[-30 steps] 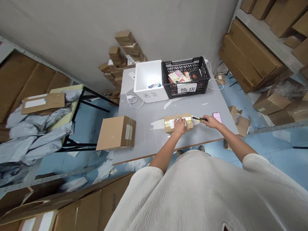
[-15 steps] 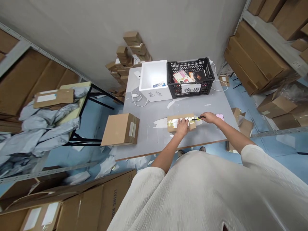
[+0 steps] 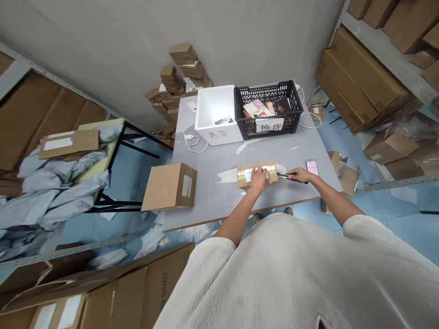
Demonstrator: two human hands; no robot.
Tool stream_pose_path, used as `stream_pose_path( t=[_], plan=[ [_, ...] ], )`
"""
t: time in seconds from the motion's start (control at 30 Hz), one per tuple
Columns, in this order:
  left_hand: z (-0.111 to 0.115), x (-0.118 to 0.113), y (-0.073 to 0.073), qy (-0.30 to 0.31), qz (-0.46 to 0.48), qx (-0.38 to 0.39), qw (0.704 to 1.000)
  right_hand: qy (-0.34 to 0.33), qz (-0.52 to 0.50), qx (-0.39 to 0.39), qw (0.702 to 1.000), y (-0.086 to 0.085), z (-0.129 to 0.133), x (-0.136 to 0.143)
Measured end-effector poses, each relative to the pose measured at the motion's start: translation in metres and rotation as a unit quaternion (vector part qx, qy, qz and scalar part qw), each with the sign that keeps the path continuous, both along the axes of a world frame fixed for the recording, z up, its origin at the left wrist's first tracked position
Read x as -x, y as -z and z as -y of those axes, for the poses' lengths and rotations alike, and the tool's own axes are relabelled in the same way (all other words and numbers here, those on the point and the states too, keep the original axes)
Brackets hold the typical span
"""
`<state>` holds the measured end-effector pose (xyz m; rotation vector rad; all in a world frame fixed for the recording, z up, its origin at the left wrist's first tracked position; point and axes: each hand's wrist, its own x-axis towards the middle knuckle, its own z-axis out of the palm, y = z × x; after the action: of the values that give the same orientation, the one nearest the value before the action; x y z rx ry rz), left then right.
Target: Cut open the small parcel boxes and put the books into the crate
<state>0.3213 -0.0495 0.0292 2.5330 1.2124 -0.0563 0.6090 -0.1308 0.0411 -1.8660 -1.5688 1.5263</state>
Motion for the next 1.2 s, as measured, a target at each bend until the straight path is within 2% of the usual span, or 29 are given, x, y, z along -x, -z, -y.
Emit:
stream_pose_path(
  t=[0.2, 0.37, 0.47, 0.63, 0.73, 0.9, 1.03, 1.2],
  plan=[
    [0.004, 0.004, -0.006, -0.010, 0.007, 0.017, 1.000, 0.143, -0.034, -0.015, 0.989, 0.007, 0.015, 0.011],
    [0.001, 0.002, -0.016, -0.044, 0.043, -0.001, 0.998, 0.168, -0.018, -0.084, 0.982, 0.002, 0.028, 0.021],
    [-0.007, 0.000, -0.017, -0.062, 0.054, -0.021, 0.996, 0.143, 0.028, -0.120, 0.982, -0.002, 0.033, 0.026],
    [-0.020, -0.004, -0.011, -0.042, 0.044, -0.016, 0.998, 0.048, 0.152, -0.199, 0.967, -0.006, 0.035, 0.031],
    [-0.028, -0.007, -0.008, -0.038, 0.030, 0.003, 0.999, 0.009, 0.201, -0.201, 0.959, -0.007, 0.033, 0.033],
    [-0.039, -0.007, -0.010, -0.041, 0.009, 0.030, 0.999, -0.021, 0.238, -0.195, 0.951, -0.007, 0.029, 0.035],
    [-0.034, -0.003, -0.010, -0.039, 0.029, 0.008, 0.999, -0.028, 0.247, -0.190, 0.950, -0.007, 0.029, 0.037],
    [-0.019, -0.002, -0.003, -0.030, 0.049, -0.033, 0.998, -0.023, 0.246, -0.190, 0.950, -0.008, 0.028, 0.037]
  ],
)
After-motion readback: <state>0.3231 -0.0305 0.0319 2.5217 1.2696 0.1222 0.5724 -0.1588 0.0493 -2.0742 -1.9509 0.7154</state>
